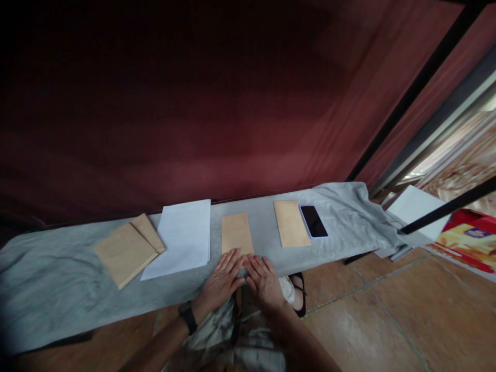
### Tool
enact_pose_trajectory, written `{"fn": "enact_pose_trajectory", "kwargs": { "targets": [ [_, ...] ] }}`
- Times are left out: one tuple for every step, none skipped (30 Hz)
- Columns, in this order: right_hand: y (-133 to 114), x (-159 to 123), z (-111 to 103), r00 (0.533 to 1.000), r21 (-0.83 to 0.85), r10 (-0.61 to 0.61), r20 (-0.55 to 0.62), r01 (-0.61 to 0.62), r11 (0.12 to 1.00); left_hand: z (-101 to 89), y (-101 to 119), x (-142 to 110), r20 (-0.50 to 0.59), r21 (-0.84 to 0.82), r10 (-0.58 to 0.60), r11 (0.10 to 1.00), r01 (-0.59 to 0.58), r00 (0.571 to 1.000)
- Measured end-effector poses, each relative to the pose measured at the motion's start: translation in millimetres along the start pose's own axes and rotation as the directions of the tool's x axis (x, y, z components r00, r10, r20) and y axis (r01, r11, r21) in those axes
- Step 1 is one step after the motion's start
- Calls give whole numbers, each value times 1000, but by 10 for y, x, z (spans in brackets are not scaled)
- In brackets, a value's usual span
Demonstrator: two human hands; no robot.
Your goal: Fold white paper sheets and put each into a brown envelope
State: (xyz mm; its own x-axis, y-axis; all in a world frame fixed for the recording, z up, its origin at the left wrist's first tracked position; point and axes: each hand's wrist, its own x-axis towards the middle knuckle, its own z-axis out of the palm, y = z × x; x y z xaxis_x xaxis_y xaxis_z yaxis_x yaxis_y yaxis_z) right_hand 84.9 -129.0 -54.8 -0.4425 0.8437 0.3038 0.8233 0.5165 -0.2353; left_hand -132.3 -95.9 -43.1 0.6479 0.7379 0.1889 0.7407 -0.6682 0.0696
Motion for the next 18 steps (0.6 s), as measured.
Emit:
{"fn": "enact_pose_trajectory", "kwargs": {
  "targets": [
    [-11, -11, -6, 1000, -5, 12, -3, -12, 1000, -23, 10, -51, 2, 8, 9, 1000, -9, 1000],
    [-23, -24, -15, 1000, -8, 25, -8, -25, 1000, -41, 17, -94, 3, 17, 13, 1000, -13, 1000],
    [-34, -40, -26, 999, -8, 37, -13, -37, 999, -53, 19, -129, 4, 25, 17, 1000, -17, 1000],
    [-44, -57, -38, 999, -4, 48, -17, -48, 999, -59, 19, -158, 3, 33, 21, 999, -21, 1000],
    [-53, -73, -51, 998, 1, 59, -22, -59, 998, -59, 16, -181, -1, 39, 25, 999, -25, 1000],
    [-61, -87, -65, 997, 8, 70, -29, -70, 998, -54, 12, -200, -7, 43, 29, 999, -29, 1000],
    [-68, -95, -77, 996, 15, 82, -38, -82, 997, -46, 7, -215, -14, 45, 32, 998, -31, 999],
    [-75, -94, -86, 994, 23, 96, -48, -95, 995, -35, 2, -225, -22, 46, 32, 998, -31, 999],
    [-83, -81, -93, 992, 32, 110, -60, -109, 994, -22, -2, -233, -28, 45, 32, 999, -31, 999],
    [-93, -54, -94, 989, 41, 126, -71, -124, 991, -9, -4, -239, -32, 43, 30, 999, -29, 999],
    [-103, -11, -90, 987, 51, 141, -78, -137, 989, 3, -6, -243, -34, 41, 29, 999, -28, 999],
    [-116, 47, -79, 986, 62, 151, -76, -146, 987, 13, -6, -246, -34, 39, 26, 999, -25, 999],
    [-128, 119, -61, 985, 72, 156, -68, -151, 986, 22, -4, -249, -33, 39, 23, 999, -22, 999],
    [-139, 203, -36, 987, 78, 153, -51, -149, 986, 29, -2, -251, -30, 39, 22, 999, -21, 999],
    [-147, 294, -4, 989, 80, 143, -29, -141, 987, 33, 0, -252, -26, 40, 21, 999, -20, 999],
    [-150, 391, 33, 991, 74, 135, -11, -133, 988, 36, 4, -254, -23, 42, 19, 999, -18, 1000],
    [-146, 490, 75, 991, 58, 132, 0, -132, 990, 36, 7, -255, -19, 44, 18, 999, -17, 1000],
    [-134, 588, 118, 991, 36, 136, 2, -136, 990, 35, 11, -255, -16, 47, 18, 999, -17, 1000]
  ]
}}
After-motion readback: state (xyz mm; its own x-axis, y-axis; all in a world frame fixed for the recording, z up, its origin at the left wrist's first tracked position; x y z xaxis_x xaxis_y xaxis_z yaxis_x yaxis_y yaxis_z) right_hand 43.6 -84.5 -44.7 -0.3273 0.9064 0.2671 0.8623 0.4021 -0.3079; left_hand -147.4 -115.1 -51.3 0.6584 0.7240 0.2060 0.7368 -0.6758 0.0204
